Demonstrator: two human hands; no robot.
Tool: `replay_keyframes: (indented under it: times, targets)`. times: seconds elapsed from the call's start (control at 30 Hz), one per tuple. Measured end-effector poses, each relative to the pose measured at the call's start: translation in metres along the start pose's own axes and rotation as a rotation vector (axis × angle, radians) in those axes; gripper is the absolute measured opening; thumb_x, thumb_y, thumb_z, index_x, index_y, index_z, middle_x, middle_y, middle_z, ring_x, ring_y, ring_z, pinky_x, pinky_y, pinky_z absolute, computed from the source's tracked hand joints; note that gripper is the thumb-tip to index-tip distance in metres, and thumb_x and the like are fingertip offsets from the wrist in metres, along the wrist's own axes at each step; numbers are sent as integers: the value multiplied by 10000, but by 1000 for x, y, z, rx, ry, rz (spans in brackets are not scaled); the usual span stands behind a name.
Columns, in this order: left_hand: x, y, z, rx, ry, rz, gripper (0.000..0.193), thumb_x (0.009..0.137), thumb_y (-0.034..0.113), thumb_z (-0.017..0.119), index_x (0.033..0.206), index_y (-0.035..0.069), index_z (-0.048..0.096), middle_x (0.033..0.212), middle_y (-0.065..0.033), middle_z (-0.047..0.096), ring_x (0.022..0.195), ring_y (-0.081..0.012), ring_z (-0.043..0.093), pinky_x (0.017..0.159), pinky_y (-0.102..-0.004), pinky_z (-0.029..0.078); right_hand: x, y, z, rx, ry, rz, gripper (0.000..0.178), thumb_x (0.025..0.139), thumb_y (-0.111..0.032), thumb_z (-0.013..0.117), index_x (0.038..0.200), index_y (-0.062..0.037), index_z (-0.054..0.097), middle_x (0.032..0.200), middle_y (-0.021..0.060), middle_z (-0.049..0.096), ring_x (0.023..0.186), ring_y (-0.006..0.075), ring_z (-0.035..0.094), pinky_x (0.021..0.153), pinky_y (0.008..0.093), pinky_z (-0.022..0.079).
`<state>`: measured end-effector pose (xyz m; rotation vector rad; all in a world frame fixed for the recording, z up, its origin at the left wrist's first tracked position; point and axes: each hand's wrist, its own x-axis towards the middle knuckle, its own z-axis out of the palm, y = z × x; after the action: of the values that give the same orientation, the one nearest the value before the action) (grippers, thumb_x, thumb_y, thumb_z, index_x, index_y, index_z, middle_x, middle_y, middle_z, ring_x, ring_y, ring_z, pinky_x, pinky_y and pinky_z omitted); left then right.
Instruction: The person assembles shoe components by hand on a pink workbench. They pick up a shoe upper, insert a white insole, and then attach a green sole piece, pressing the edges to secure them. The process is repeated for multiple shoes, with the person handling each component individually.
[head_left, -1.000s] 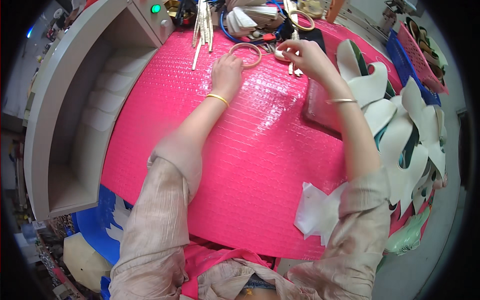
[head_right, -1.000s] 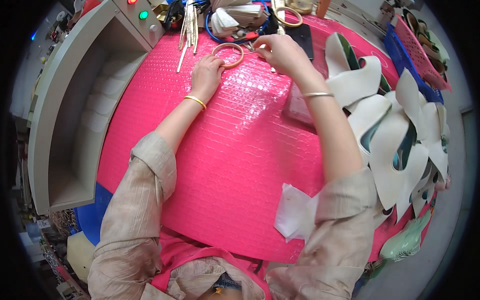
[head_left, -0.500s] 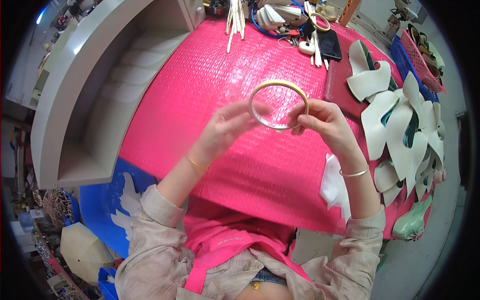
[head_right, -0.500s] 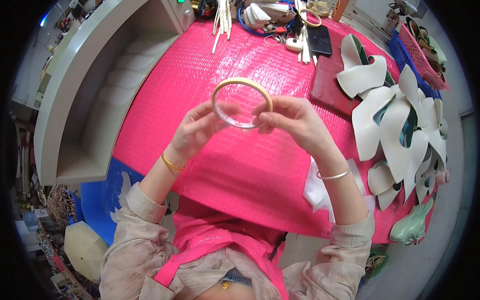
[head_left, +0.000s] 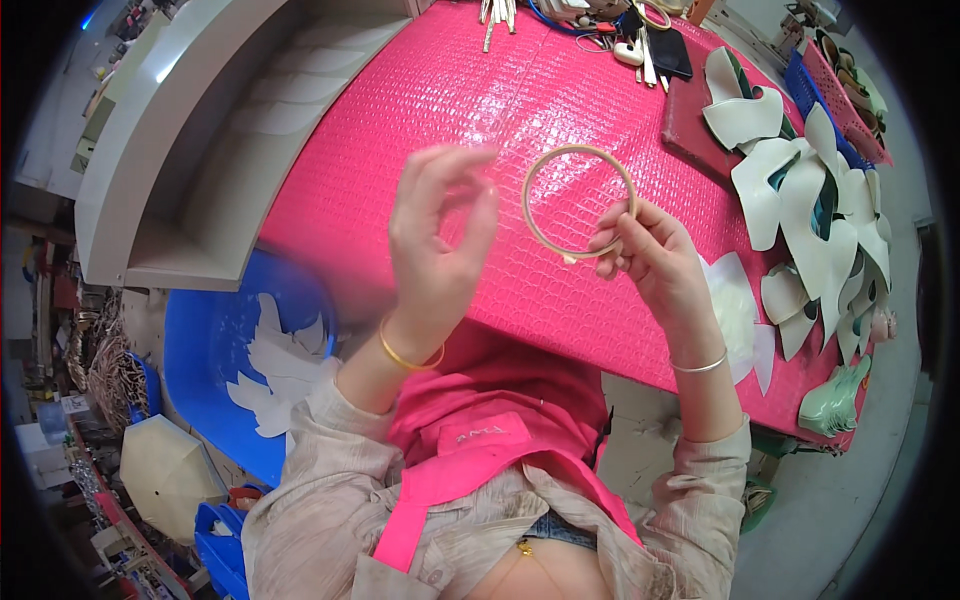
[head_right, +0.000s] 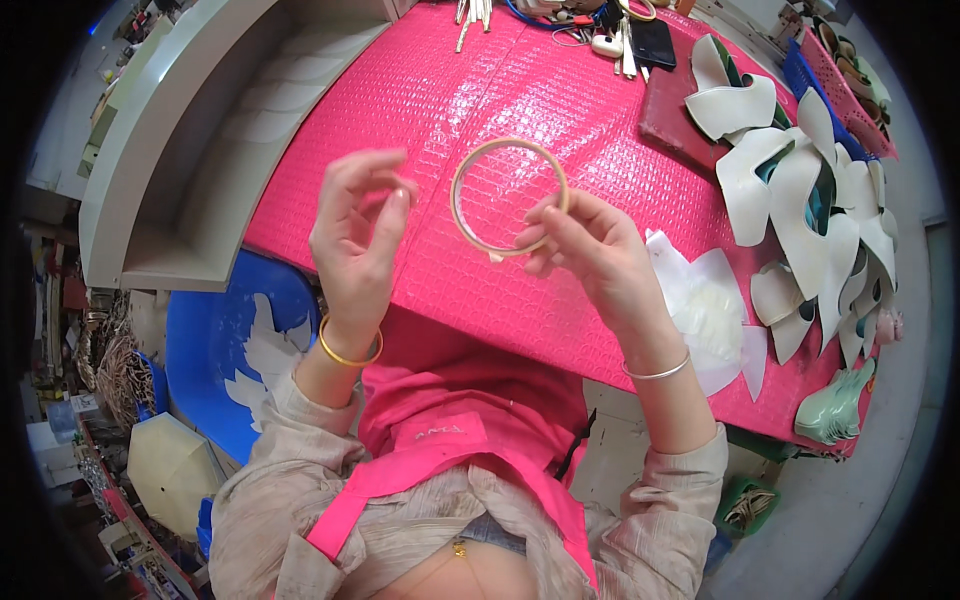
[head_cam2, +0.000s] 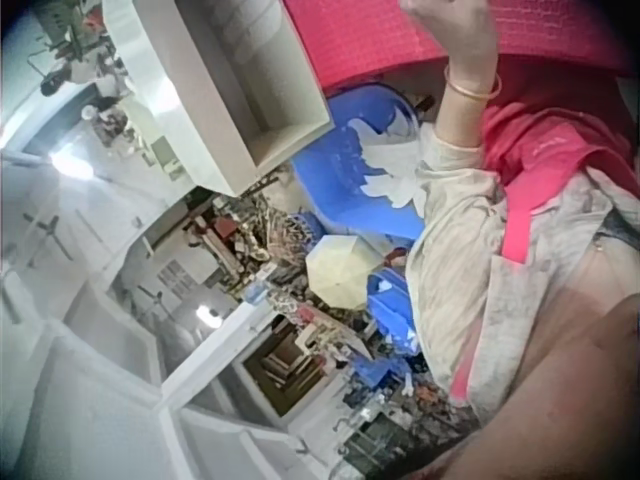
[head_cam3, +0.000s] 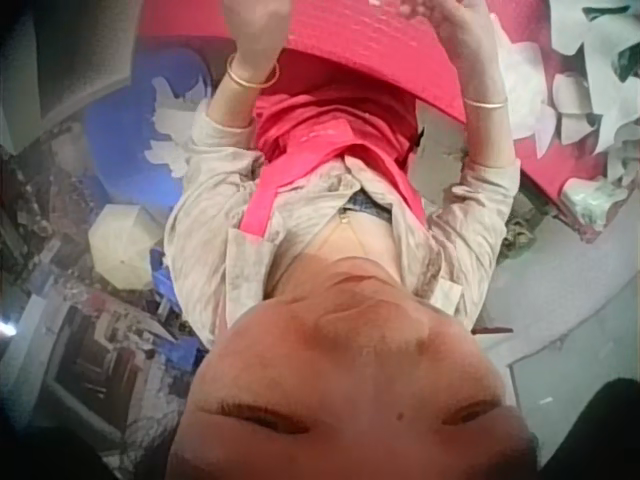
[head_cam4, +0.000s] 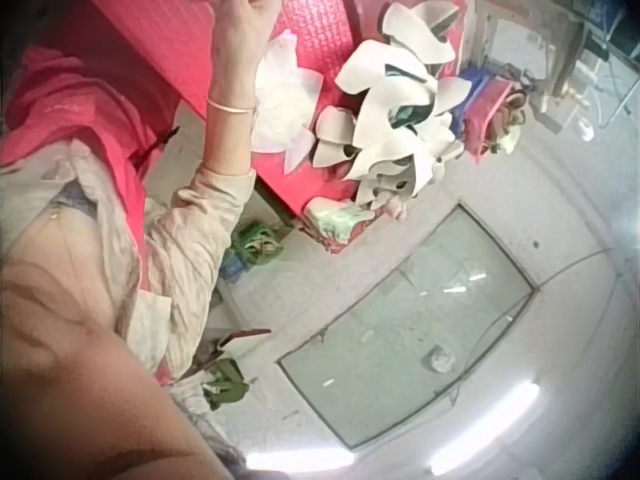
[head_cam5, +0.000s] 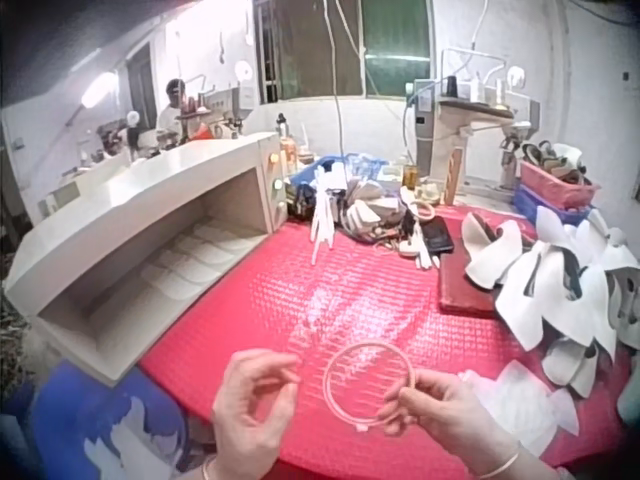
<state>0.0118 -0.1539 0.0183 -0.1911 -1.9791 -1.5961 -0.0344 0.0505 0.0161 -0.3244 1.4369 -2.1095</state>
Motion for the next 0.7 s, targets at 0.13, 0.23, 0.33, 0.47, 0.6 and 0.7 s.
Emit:
replay_keyframes:
  times: [0.13,0.23,0.33,0.47,0.6,0.7]
  targets:
    - [-41,-3,6,-212,-136,-361,255,797,3,590,1036,8,501,932,-58,558,783,-108,560,696,-228,471,-4,30,3,316,59,-47,200,888,-187,511,974,-8,540,856,116,620,712,168,611,638,251,489]
    - [-48,-1,19,-25,13,-56,313,737,-32,640,1028,3,527,926,-74,549,789,-124,564,690,-241,481,-7,43,15,398,165,-95,184,888,-181,510,975,-22,543,863,120,619,718,175,614,641,253,494]
    - [-42,-5,18,78,-28,72,302,697,-50,659,983,9,585,921,-88,543,791,-146,570,677,-258,490,-8,51,29,391,228,-177,172,885,-177,516,976,-34,545,884,122,615,721,184,619,644,251,497]
    - [-33,-19,11,60,-97,106,227,676,-61,659,886,23,645,843,-80,581,748,-161,586,646,-263,494,-10,58,32,392,202,-226,160,875,-141,528,981,-23,542,916,112,599,744,159,594,652,231,475]
    - [-38,-19,11,68,-133,91,188,674,-61,660,848,3,630,775,-83,606,707,-168,596,632,-261,490,-6,60,45,196,153,-402,162,852,-92,544,994,-14,547,975,94,567,772,116,528,667,218,435]
    - [-44,-9,10,232,-204,1,148,689,-34,659,828,-7,617,774,-96,608,701,-182,600,632,-256,482,3,64,42,-237,153,-537,177,838,-91,559,996,-12,553,1018,87,548,774,105,505,667,218,423]
